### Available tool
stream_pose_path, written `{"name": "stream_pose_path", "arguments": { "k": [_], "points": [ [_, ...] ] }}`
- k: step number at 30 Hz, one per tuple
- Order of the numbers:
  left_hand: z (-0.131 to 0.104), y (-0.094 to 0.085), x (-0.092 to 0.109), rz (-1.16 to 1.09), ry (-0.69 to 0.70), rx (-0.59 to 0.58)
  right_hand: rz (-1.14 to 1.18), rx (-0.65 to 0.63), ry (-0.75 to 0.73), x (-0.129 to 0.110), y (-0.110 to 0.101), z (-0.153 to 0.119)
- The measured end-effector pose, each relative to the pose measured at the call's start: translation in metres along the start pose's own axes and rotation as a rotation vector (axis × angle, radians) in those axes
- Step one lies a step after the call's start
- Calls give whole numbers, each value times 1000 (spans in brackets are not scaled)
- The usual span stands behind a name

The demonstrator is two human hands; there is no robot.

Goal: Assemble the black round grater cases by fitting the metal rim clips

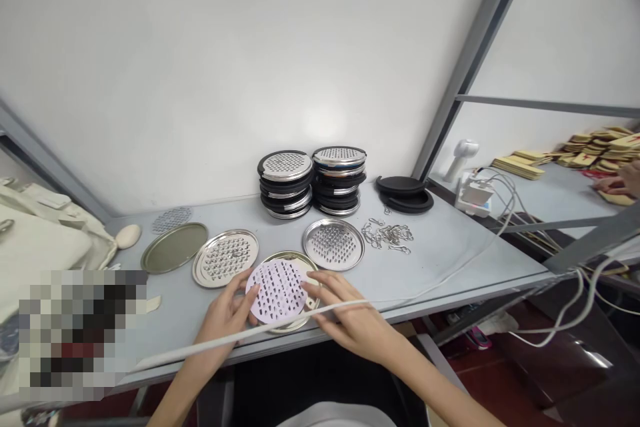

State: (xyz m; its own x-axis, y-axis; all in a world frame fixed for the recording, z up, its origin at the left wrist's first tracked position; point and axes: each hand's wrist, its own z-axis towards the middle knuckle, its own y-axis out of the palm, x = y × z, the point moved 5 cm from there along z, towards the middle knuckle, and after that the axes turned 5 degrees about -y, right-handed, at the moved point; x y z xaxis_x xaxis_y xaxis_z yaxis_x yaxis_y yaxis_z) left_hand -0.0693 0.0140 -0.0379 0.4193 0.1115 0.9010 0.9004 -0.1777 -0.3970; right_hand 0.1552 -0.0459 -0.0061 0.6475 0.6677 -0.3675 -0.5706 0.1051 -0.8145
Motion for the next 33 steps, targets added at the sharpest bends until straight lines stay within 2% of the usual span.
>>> {"name": "stream_pose_path", "arguments": {
  "k": [3,7,9,13,15,18,20,24,27,33],
  "points": [
    [-3,1,1,135,78,22,-34,-72,-43,-8,11,8],
    [-4,0,8,371,334,108,-69,-128,-81,-8,22,8],
    [-4,0,8,487,416,135,-92,-136,-81,-7,25,7],
    [-6,7,2,651,468,186,-147,-128,-79,-7,28,5],
    [-9,12,2,716,486,263,-172,-123,-82,-7,29,6],
    [-16,22,8,749,608,330,-206,-114,-79,-7,30,7],
    [-17,25,12,740,600,351,-225,-104,-67,-7,30,7],
    [-15,20,11,704,470,397,-247,-72,-56,-6,31,7],
    [-12,19,6,688,409,385,-254,-29,-31,-4,32,5],
    [-13,21,7,676,435,379,-216,9,-22,-2,31,4]
  ]
}}
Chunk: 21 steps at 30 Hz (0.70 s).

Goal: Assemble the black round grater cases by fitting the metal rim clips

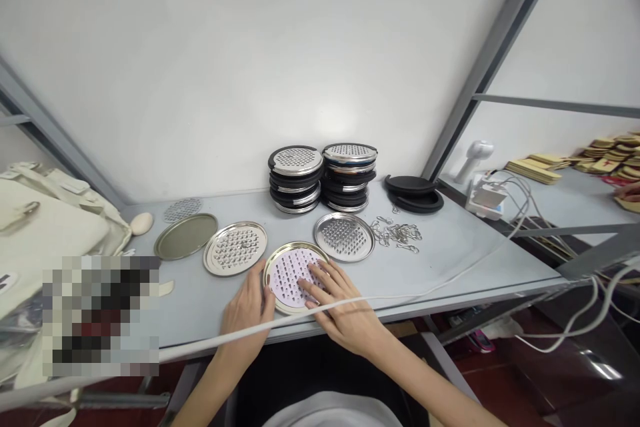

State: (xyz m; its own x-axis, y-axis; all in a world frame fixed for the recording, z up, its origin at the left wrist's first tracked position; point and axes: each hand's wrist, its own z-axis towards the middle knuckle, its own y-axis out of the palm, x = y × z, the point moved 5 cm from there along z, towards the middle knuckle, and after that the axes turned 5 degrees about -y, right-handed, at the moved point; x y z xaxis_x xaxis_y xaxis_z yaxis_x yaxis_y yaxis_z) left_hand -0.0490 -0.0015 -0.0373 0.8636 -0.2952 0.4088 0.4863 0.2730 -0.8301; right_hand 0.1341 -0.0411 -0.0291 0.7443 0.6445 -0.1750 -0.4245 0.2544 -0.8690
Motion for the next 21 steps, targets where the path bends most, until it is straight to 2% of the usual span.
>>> {"name": "stream_pose_path", "arguments": {
  "k": [5,12,21],
  "points": [
    [0,-1,2,0,36,-1,83,-62,-20,2,-8,5],
    [0,0,-1,12,30,16,165,-180,-183,1,-4,23],
    [1,-1,0,-28,19,4,122,-139,-142,0,-3,22]
  ]
}}
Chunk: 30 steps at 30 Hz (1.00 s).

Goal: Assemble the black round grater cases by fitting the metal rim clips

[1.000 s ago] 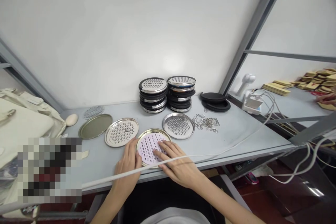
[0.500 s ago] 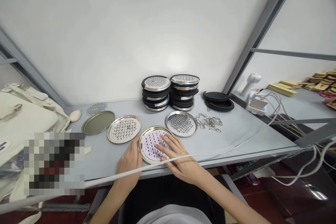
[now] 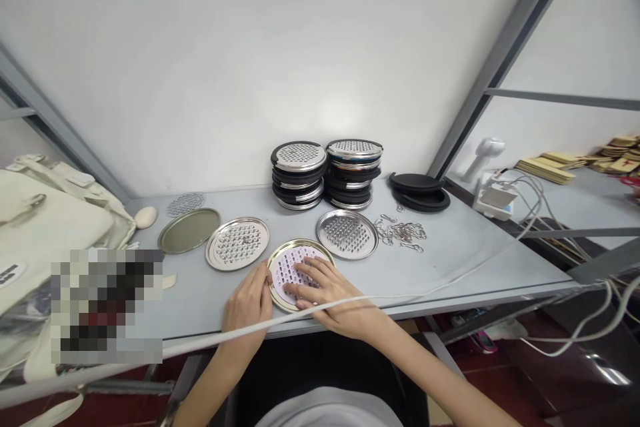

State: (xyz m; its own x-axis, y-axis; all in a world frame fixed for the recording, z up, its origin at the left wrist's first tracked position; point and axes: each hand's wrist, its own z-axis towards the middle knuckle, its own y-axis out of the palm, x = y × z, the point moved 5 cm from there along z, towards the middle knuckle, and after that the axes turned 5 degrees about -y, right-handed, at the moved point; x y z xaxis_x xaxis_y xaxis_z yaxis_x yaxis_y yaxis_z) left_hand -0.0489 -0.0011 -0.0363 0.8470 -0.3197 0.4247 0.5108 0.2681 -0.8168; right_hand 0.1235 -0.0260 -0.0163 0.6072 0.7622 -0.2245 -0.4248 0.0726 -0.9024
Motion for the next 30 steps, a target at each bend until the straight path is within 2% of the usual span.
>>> {"name": "stream_pose_path", "arguments": {
  "k": [17,23,30],
  "points": [
    [2,-8,-1,-238,35,-61,-2,39,-23,-3,-2,-1],
    [3,-7,0,-286,39,-76,4,-9,-88,-11,-6,-3],
    [3,-7,-4,-322,35,-61,-31,-3,-116,-10,5,-5]
  ]
}}
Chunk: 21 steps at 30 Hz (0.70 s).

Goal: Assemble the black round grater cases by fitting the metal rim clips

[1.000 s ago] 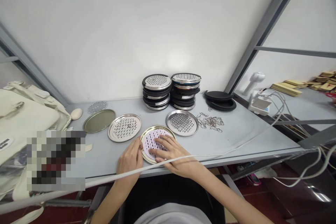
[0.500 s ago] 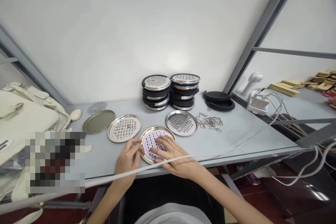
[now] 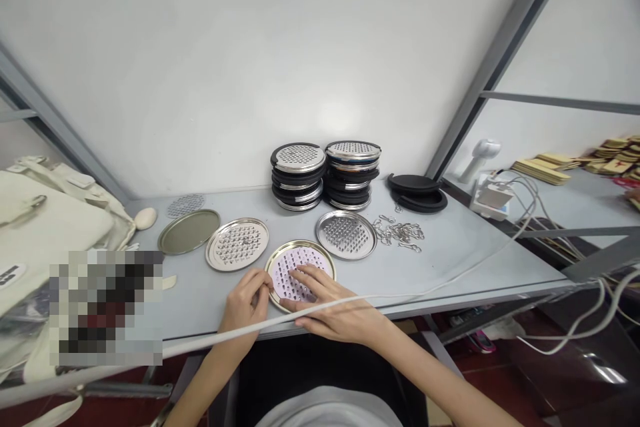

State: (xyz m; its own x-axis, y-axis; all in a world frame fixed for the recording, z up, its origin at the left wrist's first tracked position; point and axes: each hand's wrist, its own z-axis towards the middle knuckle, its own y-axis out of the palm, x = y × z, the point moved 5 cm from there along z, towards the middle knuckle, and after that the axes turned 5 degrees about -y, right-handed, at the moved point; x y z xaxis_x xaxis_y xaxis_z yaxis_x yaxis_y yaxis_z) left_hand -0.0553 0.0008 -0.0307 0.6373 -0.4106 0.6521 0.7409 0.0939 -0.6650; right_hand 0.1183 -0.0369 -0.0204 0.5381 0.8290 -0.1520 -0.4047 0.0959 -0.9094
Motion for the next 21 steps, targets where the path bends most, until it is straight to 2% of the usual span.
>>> {"name": "stream_pose_path", "arguments": {
  "k": [13,21],
  "points": [
    [-2,-2,-3,-95,3,10,-59,26,-1,1,0,0],
    [3,-2,-4,-115,25,-52,-98,36,-2,-1,0,0]
  ]
}}
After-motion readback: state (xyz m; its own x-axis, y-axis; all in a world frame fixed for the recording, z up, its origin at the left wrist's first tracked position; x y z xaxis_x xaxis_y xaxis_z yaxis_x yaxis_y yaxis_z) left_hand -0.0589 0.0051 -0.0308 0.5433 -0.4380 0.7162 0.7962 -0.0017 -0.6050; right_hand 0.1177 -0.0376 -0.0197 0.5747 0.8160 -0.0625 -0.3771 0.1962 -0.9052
